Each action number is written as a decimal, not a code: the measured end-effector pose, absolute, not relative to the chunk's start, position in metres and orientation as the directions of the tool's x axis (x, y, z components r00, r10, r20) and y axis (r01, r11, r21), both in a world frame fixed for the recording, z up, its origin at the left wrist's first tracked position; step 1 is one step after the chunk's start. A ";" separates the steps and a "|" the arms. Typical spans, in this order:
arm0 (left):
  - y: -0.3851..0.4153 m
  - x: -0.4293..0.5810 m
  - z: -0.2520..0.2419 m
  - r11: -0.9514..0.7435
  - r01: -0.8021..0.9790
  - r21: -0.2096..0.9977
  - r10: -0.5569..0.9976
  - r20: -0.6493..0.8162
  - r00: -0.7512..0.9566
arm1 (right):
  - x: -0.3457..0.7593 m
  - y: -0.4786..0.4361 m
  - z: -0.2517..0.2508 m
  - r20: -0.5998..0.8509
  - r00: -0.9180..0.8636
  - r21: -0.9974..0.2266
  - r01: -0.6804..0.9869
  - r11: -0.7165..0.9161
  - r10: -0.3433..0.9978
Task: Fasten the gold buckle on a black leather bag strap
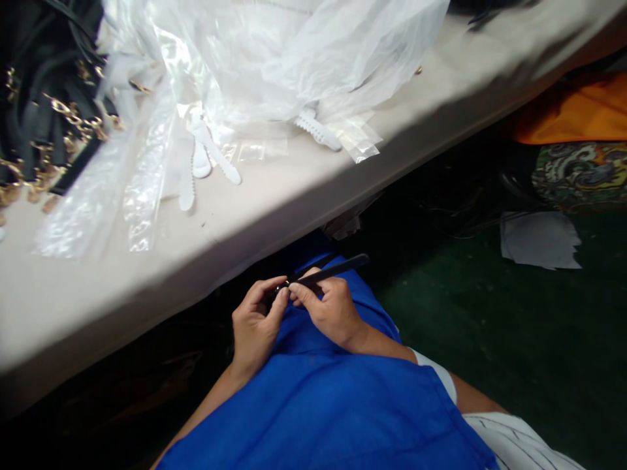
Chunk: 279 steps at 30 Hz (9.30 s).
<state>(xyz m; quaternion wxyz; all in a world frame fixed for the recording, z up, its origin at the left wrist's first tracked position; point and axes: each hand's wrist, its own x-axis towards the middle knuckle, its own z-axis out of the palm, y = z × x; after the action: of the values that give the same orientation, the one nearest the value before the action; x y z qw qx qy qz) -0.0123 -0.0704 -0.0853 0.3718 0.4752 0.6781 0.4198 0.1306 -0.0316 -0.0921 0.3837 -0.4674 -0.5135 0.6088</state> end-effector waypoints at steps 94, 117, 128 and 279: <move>-0.090 -0.007 -0.095 -0.313 0.781 0.540 0.939 0.300 0.169 | 0.147 -0.042 -0.112 -0.137 -0.258 -0.988 -0.039 -0.152 0.956; -0.097 0.002 -0.098 -0.171 0.565 0.807 0.981 0.192 0.023 | 0.162 -0.047 -0.116 0.307 -0.495 -0.842 0.256 0.474 0.813; -0.100 0.009 -0.094 -0.117 0.490 0.864 0.981 0.179 -0.080 | 0.164 -0.050 -0.118 0.397 -0.556 -0.750 0.261 0.607 0.730; -0.110 -0.072 -0.073 0.663 -0.508 0.550 0.662 -0.747 0.055 | 0.097 -0.048 -0.107 0.251 -0.747 -0.837 0.152 0.526 0.615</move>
<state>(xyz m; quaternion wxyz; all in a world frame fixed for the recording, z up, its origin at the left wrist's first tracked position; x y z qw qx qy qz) -0.0719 -0.1102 -0.0730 0.7230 0.0693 0.5555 0.4049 0.0970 -0.0485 -0.1069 0.2702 -0.2308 -0.8305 0.4289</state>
